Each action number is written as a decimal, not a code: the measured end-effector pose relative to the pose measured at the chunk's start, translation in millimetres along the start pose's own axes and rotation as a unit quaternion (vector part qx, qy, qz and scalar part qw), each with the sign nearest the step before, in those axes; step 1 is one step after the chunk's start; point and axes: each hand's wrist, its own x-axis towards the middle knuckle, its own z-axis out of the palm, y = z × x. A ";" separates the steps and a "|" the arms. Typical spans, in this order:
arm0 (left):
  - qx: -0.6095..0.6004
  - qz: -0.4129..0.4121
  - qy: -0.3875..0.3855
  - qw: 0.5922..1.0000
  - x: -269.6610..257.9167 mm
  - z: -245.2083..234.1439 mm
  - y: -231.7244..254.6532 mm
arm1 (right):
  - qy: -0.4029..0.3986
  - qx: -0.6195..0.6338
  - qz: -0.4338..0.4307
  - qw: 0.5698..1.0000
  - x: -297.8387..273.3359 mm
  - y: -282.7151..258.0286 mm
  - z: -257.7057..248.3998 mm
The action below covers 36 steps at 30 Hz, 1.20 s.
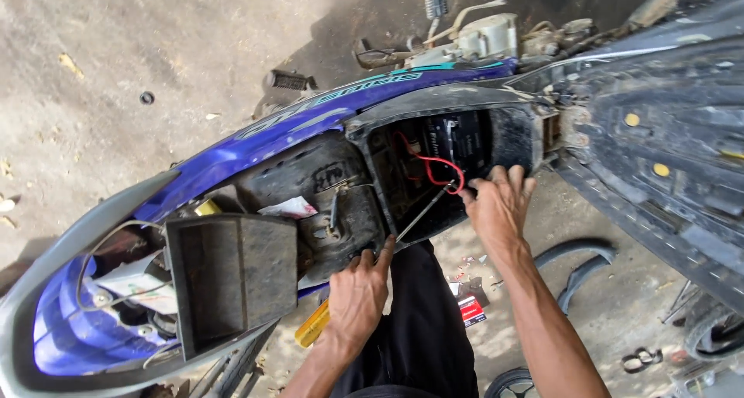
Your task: The person places a new battery into the motorcycle's under-seat compartment. They then use a screwdriver to tighten the nuts on the battery terminals, securing the red and black wires.
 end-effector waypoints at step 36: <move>0.053 0.035 -0.038 0.997 24.6 -3.7 15.8 | 0.084 -0.005 -0.004 0.996 7.1 4.4 38.5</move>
